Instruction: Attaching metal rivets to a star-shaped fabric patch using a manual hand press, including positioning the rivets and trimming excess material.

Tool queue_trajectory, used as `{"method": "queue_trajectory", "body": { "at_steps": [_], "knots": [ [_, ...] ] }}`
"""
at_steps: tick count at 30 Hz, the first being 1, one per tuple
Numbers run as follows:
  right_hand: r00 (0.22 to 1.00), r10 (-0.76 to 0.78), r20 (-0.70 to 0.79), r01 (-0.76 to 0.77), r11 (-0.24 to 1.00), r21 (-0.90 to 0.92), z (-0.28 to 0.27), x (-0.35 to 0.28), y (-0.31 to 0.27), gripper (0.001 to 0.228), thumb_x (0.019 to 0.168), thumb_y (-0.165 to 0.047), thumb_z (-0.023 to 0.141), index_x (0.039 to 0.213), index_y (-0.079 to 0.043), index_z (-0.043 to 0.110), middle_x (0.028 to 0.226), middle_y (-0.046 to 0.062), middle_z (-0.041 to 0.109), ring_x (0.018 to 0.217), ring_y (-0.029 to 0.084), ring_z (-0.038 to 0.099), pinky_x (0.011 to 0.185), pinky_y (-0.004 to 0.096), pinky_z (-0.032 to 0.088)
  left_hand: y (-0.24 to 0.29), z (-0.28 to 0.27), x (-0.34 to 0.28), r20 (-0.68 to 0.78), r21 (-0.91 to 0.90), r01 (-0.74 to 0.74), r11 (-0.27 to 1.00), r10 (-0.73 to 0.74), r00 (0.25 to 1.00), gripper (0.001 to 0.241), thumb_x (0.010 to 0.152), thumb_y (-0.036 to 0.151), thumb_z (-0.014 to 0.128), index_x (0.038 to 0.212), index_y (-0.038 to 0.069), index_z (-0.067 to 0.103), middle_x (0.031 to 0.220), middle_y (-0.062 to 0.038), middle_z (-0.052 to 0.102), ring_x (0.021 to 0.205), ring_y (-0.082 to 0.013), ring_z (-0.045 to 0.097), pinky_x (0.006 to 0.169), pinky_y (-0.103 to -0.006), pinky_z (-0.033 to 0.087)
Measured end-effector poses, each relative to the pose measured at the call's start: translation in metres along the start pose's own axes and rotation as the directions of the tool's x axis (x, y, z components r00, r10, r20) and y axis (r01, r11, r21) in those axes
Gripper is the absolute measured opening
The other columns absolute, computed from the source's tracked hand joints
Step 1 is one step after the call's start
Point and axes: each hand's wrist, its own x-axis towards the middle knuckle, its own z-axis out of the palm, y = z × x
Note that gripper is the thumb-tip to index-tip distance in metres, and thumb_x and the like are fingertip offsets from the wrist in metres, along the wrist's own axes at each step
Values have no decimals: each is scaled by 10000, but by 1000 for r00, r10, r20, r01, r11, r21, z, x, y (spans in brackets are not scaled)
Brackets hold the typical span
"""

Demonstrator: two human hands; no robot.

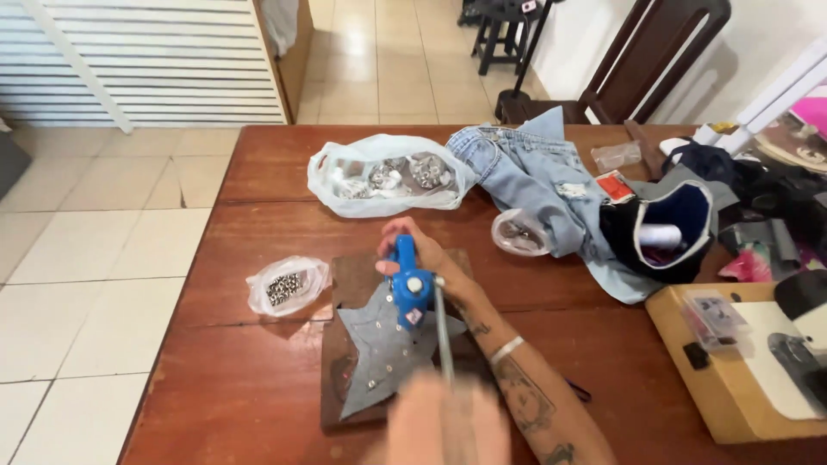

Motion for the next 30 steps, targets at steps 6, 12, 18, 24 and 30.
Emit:
{"method": "queue_trajectory", "body": {
  "at_steps": [6, 12, 18, 24, 30],
  "knots": [
    [910, 407, -79, -395, 908, 139, -30, -89, -68, 525, 1154, -393, 712, 1611, -137, 701, 1435, 180, 844, 1291, 336, 843, 1082, 473, 665, -109, -1, 181, -156, -106, 216, 971, -230, 961, 463, 1101, 380, 761, 736, 169, 569, 649, 63, 446, 606, -74, 371, 573, -245, 311],
    [829, 559, -21, -526, 791, 313, -20, -132, -9, 419, 1124, -433, 737, 1432, -156, 805, 1394, 21, 829, 1302, 170, 778, 999, 389, 649, -242, -49, 249, -124, -378, 498, 780, -576, 808, 483, 1032, 541, 773, 813, 138, 620, 654, 3, 509, 481, -141, 419, 435, -319, 324],
    [811, 585, -32, -485, 702, 522, -2, -131, 40, 350, 1045, -219, 976, 1314, -49, 829, 1185, 65, 807, 922, 242, 836, 715, 383, 706, -206, -108, 126, -204, 267, 663, 699, -632, 748, 876, 1084, 805, 460, 1482, 97, 787, 1375, -190, 868, 1330, -381, 819, 1231, -551, 634],
    [784, 608, -125, -425, 673, 606, 9, -119, 40, 297, 1030, -96, 1007, 1271, -16, 855, 996, 85, 765, 622, 243, 805, 598, 332, 729, -222, -133, -48, -280, 548, 798, 251, -844, 458, 1013, 1070, 994, 515, 1819, 314, 561, 1799, -121, 658, 1707, -367, 581, 1465, -560, 401],
    [765, 631, -131, -430, 651, 626, 10, -128, 19, 276, 1020, -63, 976, 1261, -32, 845, 925, 63, 735, 560, 160, 714, 574, 259, 648, -229, -145, -87, -222, 236, 790, 566, -760, 610, 316, 971, 145, 1039, 1242, 35, 919, 1036, -66, 840, 920, -168, 765, 826, -300, 637]
  ]
}}
